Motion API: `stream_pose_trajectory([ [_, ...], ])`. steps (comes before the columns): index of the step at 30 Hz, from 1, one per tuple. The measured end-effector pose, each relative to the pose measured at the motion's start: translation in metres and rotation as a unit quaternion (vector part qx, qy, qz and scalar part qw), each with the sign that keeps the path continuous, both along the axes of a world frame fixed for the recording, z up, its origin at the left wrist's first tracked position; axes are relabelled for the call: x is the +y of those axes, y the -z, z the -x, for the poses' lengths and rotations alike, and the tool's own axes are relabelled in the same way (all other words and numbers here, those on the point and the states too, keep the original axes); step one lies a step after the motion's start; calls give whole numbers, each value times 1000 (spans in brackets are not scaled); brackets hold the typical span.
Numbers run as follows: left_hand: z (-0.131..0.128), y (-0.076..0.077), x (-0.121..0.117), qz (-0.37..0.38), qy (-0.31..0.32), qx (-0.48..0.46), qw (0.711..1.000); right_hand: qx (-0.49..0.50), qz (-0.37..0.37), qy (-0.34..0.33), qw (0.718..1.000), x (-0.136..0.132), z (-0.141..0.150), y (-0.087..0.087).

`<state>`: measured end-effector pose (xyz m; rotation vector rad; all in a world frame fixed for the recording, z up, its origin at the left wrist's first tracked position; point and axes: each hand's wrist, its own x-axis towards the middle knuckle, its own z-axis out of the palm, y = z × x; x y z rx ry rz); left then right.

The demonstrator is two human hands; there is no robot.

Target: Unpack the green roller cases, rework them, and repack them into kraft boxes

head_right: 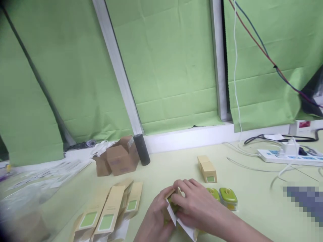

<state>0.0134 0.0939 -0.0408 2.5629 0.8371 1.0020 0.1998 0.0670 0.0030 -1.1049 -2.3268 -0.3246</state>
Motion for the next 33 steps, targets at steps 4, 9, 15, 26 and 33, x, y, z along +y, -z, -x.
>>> stream_pose_trajectory([
  [4,3,-6,0,21,4,-39,999,115,62,-25,991,9,-4,5],
  [9,10,-21,3,151,-143,-216,954,311,197,35,929,62,-25,-1],
  [15,17,-38,13,305,-150,-508,791,183,218,79,955,115,-25,15],
  [26,12,-39,17,493,-117,-540,672,-27,-12,-123,992,56,30,-1],
  [33,11,-56,24,457,-173,-469,736,-59,-33,-116,991,51,24,-10],
])
